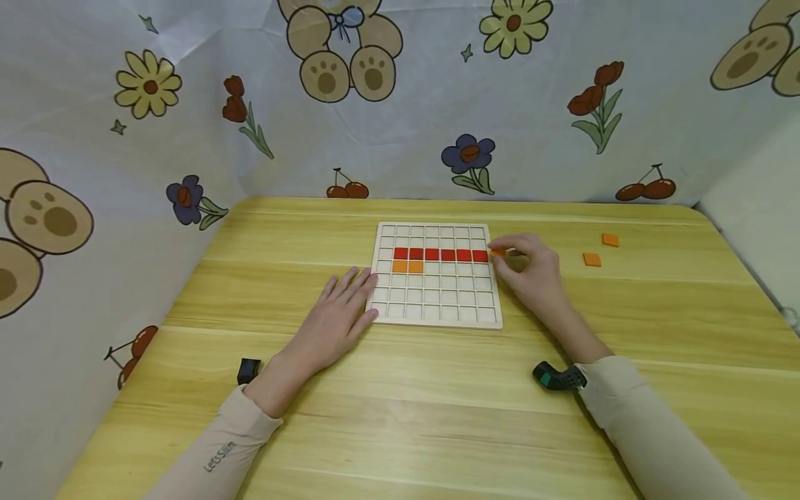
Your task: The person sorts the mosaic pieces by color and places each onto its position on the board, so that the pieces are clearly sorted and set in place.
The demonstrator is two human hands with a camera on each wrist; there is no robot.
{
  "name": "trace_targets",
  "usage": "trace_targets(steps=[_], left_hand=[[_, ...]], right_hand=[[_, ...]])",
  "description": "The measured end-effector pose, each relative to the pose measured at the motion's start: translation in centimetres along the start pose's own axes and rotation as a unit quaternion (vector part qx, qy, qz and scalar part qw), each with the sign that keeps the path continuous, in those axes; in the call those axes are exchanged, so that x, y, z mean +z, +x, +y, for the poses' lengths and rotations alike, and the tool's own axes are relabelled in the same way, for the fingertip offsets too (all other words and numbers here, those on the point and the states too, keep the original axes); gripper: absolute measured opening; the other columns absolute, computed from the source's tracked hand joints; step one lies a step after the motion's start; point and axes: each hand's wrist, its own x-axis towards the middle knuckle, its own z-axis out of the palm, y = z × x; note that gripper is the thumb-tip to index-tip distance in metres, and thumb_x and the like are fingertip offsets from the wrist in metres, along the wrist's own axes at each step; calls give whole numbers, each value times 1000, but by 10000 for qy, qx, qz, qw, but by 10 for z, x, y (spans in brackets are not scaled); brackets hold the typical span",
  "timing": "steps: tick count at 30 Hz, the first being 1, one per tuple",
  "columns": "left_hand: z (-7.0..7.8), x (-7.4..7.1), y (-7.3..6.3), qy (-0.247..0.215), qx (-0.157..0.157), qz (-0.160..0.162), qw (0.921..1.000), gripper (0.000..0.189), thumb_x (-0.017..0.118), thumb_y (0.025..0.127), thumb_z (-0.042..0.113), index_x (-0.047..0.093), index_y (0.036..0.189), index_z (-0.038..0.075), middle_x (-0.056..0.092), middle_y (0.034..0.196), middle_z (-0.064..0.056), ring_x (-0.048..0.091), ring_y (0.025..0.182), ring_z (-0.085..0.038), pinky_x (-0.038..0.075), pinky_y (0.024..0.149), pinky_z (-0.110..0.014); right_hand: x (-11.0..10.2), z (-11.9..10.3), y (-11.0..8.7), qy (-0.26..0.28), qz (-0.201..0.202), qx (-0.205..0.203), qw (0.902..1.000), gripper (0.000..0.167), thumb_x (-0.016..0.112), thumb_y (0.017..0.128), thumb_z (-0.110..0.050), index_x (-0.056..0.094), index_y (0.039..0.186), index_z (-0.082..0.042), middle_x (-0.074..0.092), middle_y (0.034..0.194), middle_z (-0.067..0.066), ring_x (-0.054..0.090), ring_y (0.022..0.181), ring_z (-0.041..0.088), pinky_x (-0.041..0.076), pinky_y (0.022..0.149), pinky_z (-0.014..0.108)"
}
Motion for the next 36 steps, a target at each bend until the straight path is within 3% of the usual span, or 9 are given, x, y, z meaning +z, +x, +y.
trace_targets(steps=[9, 13, 20, 27, 33, 36], left_hand=[[0, 0, -2, -82, 17, 62, 9999, 63, 44, 114, 40, 31, 167, 9, 30, 173, -10, 22, 163, -33, 15, 132, -59], [-1, 0, -2, -68, -18, 30, 10000, 63, 43, 114, 41, 30, 167, 10, 29, 174, -9, 21, 163, -32, 15, 132, -59], [-3, 0, -3, -8, -34, 55, 10000, 63, 43, 114, 41, 30, 167, 10, 29, 174, -9, 21, 163, -33, 15, 132, -58], [-4, 1, -2, 31, 1, 75, 10000, 64, 41, 114, 43, 30, 167, 10, 29, 174, -9, 20, 163, -33, 15, 132, -59], [-3, 0, 0, 29, 18, 73, 10000, 64, 40, 114, 43, 30, 167, 10, 29, 173, -10, 20, 163, -32, 14, 132, -58], [-3, 1, 1, 27, -6, 17, 10000, 64, 40, 114, 43, 29, 167, 10, 28, 174, -9, 19, 163, -32, 13, 133, -57]], right_hand=[[26, -20, 8, 282, -389, 0, 9988, 19, 76, 93, -2, 81, 110, -8, 76, 111, 5, 65, 105, 21, 54, 86, 34], [33, -29, 12, 207, -746, -96, 9970, 19, 76, 93, -5, 81, 111, -10, 76, 111, 3, 62, 102, 21, 50, 84, 35], [48, -44, 21, 287, -1085, -373, 9930, 20, 77, 92, -3, 81, 110, -9, 77, 114, 4, 63, 105, 22, 51, 88, 37], [64, -53, 22, 23, -1748, -663, 9824, 21, 76, 93, -6, 80, 114, -11, 76, 118, 5, 63, 108, 25, 52, 93, 42], [65, -52, 17, -27, -1564, -736, 9849, 20, 79, 92, -6, 80, 111, -10, 74, 120, 6, 63, 116, 26, 53, 101, 45], [66, -51, 16, -110, -1326, -844, 9875, 18, 82, 89, -6, 80, 107, -8, 73, 114, 7, 62, 111, 26, 52, 97, 42]])
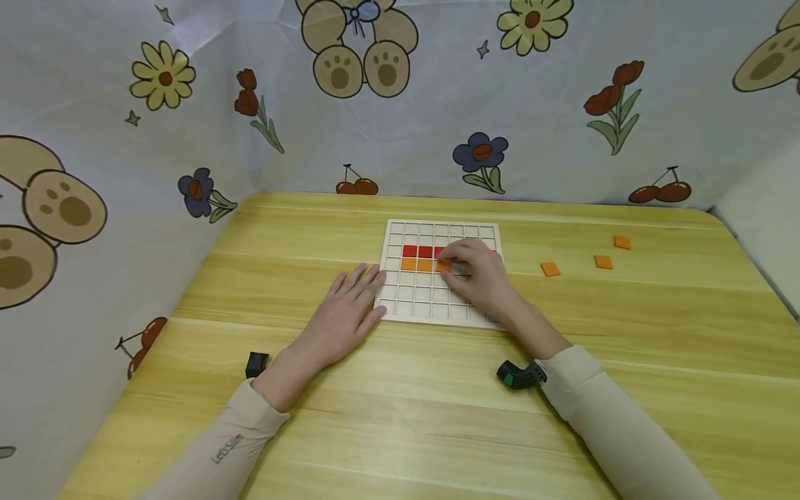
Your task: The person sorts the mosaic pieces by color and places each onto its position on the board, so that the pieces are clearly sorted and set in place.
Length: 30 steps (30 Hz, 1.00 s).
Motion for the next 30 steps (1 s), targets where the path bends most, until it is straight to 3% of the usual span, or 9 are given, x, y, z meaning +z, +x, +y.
trace_targets(steps=[5, 24, 30], left_hand=[[1, 3, 3, 19, 46, -26, 10000, 64, 39, 114, 44, 29, 168, 11, 28, 174, -9, 19, 163, -32, 13, 133, -57], [3, 0, 2, 0, 21, -29, 10000, 63, 41, 114, 42, 29, 168, 10, 28, 174, -9, 19, 163, -31, 13, 133, -57], [1, 1, 0, 38, -3, -9, 10000, 64, 40, 114, 43, 29, 168, 11, 27, 174, -7, 19, 163, -30, 14, 133, -57]], right_hand=[[-1, 1, -5, -211, 110, 111, 9997, 11, 83, 89, -10, 81, 100, -10, 70, 102, 5, 59, 101, 23, 51, 87, 39], [-4, -1, -6, 55, -171, 45, 9998, 16, 77, 94, -2, 84, 104, -11, 75, 112, 4, 64, 111, 24, 56, 96, 44], [-4, -1, -8, -10, 12, -57, 10000, 15, 74, 94, -4, 82, 105, -11, 75, 110, 3, 64, 109, 22, 56, 95, 42]])
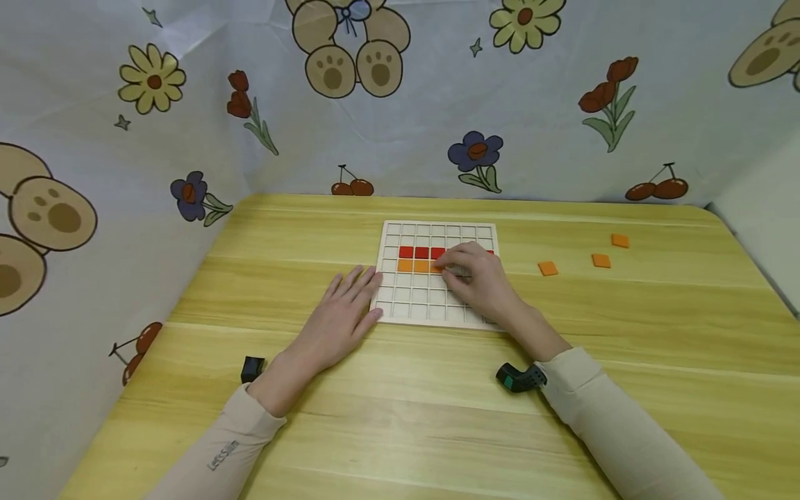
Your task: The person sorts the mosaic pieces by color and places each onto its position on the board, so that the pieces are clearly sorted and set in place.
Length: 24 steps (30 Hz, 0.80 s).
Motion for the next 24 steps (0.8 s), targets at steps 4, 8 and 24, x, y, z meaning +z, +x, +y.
trace_targets(steps=[4, 8, 24], left_hand=[[0, -1, -1, -5, -2, 22, 10000, 64, 41, 114, 43, 29, 168, 11, 28, 174, -8, 20, 163, -31, 14, 133, -57], [0, -1, -2, 9, -9, 30, 10000, 64, 42, 114, 43, 28, 168, 11, 28, 174, -8, 20, 163, -31, 14, 133, -57], [1, -1, 0, -43, -32, -68, 10000, 64, 41, 114, 42, 26, 169, 12, 26, 175, -7, 18, 164, -30, 12, 133, -56]], right_hand=[[-6, 4, -2, -27, 286, -87, 9995, 15, 74, 93, -2, 81, 104, -10, 75, 110, 4, 65, 109, 23, 55, 94, 42], [-14, 13, -6, -47, 457, -194, 9988, 18, 73, 91, -2, 81, 105, -8, 76, 111, 6, 66, 108, 24, 55, 92, 42], [-70, 54, -49, -550, 968, 226, 9935, 29, 71, 84, 4, 81, 109, -7, 76, 114, 11, 67, 106, 29, 45, 80, 28]])
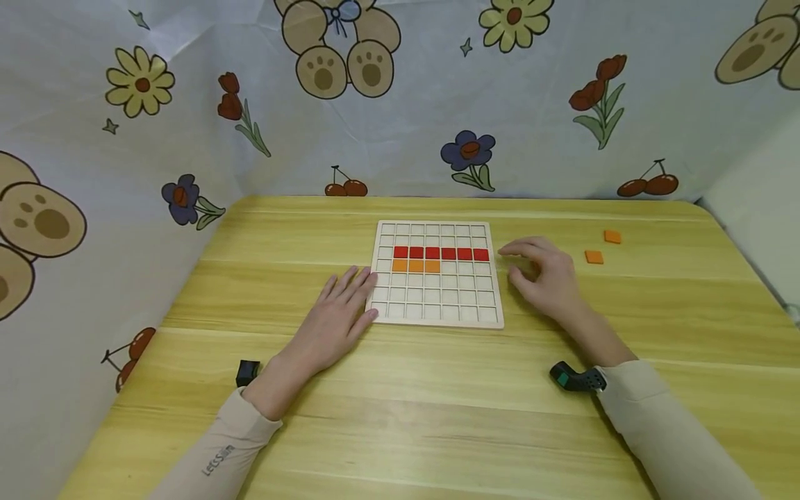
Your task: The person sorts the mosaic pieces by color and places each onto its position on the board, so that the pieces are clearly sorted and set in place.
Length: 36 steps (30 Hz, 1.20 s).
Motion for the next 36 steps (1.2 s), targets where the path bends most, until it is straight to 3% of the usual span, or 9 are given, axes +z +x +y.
trace_targets(steps=[3, 10, 18, 29, 36], left_hand=[[0, 0, 0, -5, 12, 15, 10000, 64, 41, 114, 42, 26, 169, 12, 26, 175, -7, 18, 164, -31, 12, 133, -57], [1, -1, -1, -9, 2, 27, 10000, 64, 42, 114, 41, 27, 168, 11, 27, 174, -7, 19, 163, -31, 13, 133, -57], [0, -1, 0, 23, 43, 68, 10000, 64, 41, 114, 42, 27, 168, 10, 27, 174, -8, 19, 163, -31, 12, 133, -57], [0, 0, 0, -24, 12, 39, 10000, 64, 41, 114, 42, 27, 168, 11, 26, 175, -7, 18, 164, -31, 12, 133, -57], [1, 0, 0, -19, 7, 21, 10000, 64, 41, 114, 42, 27, 168, 11, 27, 175, -7, 18, 164, -31, 13, 133, -57]], right_hand=[[-15, 7, -7, -183, 27, 150, 9997, 32, 69, 83, 8, 81, 109, -6, 76, 115, 12, 65, 104, 30, 42, 77, 27], [-36, 23, -17, -339, -183, 674, 9970, 38, 69, 83, 9, 80, 114, -10, 75, 118, 11, 63, 118, 33, 42, 93, 29], [-40, 26, -14, -264, -489, 872, 9946, 31, 74, 87, 5, 80, 115, -8, 74, 120, 16, 60, 119, 39, 45, 100, 58], [-37, 29, -15, -336, -468, 798, 9951, 26, 78, 90, 1, 81, 113, -10, 76, 114, 13, 63, 115, 35, 45, 97, 50], [-37, 28, -16, -360, -390, 825, 9952, 26, 80, 89, -1, 81, 114, -10, 77, 112, 12, 65, 114, 33, 43, 95, 32]])
